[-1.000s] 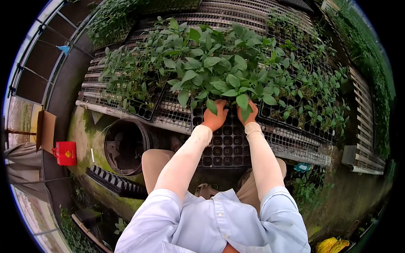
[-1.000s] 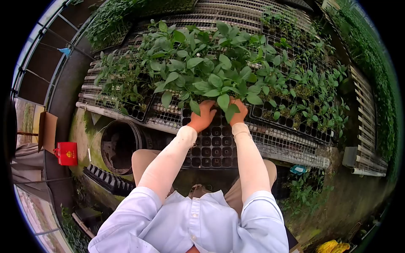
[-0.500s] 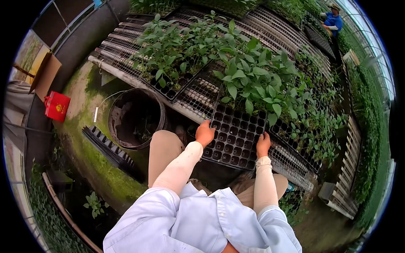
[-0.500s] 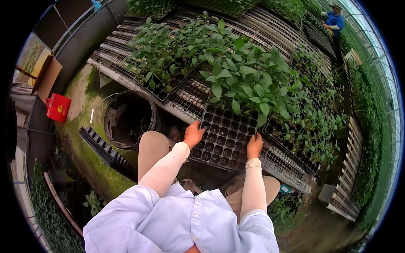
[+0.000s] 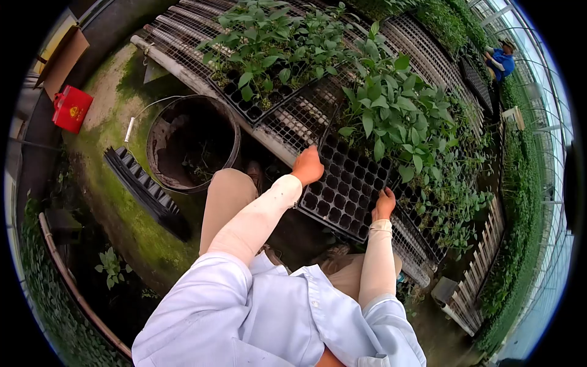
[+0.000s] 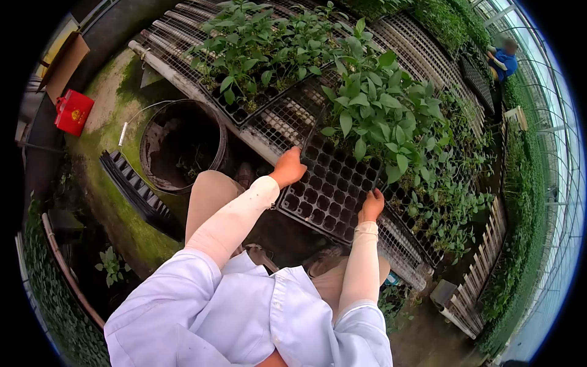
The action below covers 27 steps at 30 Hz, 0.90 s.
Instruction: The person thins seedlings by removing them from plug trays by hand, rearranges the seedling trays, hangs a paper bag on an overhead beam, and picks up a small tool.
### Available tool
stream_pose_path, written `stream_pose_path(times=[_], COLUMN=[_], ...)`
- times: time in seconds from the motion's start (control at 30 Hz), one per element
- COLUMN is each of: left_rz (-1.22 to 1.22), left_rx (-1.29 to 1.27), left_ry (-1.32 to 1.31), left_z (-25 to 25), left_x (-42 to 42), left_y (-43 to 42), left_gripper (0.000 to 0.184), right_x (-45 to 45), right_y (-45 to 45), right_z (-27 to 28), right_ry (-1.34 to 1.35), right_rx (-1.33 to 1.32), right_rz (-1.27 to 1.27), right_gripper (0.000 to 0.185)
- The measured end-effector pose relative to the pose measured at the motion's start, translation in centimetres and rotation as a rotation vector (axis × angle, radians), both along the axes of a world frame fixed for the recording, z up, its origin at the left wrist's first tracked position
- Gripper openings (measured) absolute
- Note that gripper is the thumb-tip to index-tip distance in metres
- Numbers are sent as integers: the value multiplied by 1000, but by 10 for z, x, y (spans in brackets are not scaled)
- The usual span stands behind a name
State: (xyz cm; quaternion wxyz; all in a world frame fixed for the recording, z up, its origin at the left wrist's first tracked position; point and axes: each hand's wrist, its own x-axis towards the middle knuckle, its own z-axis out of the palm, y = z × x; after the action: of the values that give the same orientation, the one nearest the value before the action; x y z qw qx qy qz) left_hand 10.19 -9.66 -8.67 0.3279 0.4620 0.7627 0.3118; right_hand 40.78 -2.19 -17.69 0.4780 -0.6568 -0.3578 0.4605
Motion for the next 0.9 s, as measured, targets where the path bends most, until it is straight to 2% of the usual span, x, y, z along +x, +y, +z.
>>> stream_pose_path(times=[0.17,0.5,0.6,0.63,0.67,0.73,0.8,0.87,0.9], left_rz=[-11,-32,-56,-83,-72,-335,-331,-277,-169], left_rx=[54,-58,-24,71,73,-138,-85,-3,99], left_ry=[-20,45,83,125,127,152,176,191,178], left_z=[32,21,19,17,15,42,66,106,114], left_x=[12,-36,-50,-53,-57,-69,-84,-106,-118], left_y=[4,51,63,63,66,65,52,32,22], left_gripper=[43,52,54,33,33,41,43,50,45], right_x=[7,-44,-60,-63,-65,-60,-63,-75,-90], right_y=[-4,32,44,47,50,52,37,10,-4], right_z=[26,21,21,18,15,5,12,31,46], right_ry=[23,117,81,11,-60,-127,-261,-769,-769], right_rx=[40,10,6,1,-1,30,74,290,390], right_rz=[-2,-56,-44,-43,-41,39,95,85,181], right_gripper=[36,32,32,33,35,37,39,39,37])
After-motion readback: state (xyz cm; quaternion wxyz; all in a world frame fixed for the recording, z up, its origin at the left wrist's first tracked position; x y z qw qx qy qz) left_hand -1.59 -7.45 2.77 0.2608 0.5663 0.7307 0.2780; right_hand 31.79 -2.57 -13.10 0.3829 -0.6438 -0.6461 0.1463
